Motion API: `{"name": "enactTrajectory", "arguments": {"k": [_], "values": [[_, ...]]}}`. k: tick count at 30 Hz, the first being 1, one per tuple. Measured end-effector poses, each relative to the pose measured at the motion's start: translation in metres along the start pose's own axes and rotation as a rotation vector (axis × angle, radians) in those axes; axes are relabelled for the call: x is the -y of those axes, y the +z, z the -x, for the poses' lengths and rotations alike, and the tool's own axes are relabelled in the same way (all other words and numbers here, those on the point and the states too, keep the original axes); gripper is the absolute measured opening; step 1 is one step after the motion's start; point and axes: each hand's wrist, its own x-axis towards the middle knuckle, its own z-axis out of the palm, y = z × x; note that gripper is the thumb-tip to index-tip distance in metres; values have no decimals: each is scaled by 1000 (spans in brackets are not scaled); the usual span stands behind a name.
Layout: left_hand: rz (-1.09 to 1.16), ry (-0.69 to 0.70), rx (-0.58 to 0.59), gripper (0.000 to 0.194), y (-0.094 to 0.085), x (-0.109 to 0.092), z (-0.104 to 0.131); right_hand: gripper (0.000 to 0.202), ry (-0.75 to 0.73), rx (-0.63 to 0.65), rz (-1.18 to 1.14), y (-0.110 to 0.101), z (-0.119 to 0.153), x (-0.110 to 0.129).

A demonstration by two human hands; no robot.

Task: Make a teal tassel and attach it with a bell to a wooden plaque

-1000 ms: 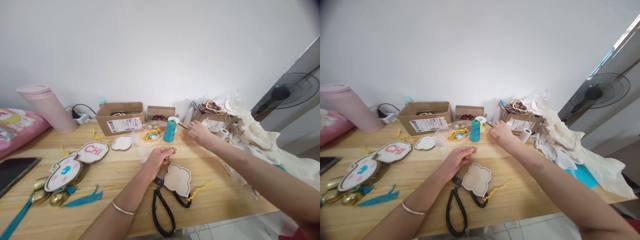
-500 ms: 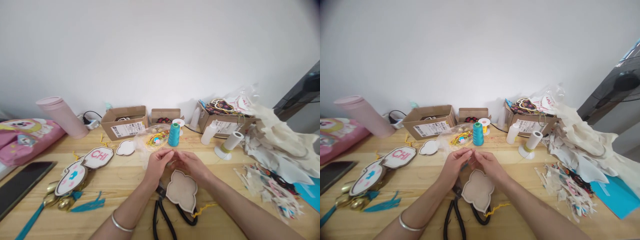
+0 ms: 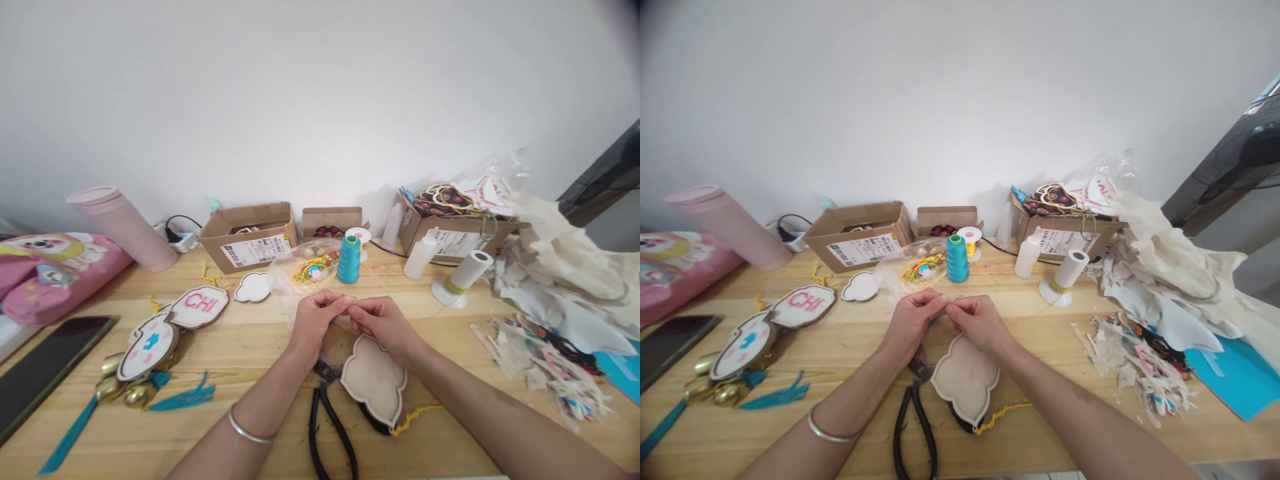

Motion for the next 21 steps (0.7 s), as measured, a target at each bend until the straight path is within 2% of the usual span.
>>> {"name": "enactTrajectory", "arguments": {"k": [6,11,17,21], "values": [[-21,92,47,16,0,-2,2,27,37,14,-87,-2,-3,-1],[-11,73,35,21,-1,1,-1,29,67,11,-161,-3,-6,-4],[-112,146,12,17,0,-6,1,33,1,-5,-83,-3,-5,-2],[-88,121,-30,16,1,-6,0,32,-26,-42,-53,-4,-3,3]]}}
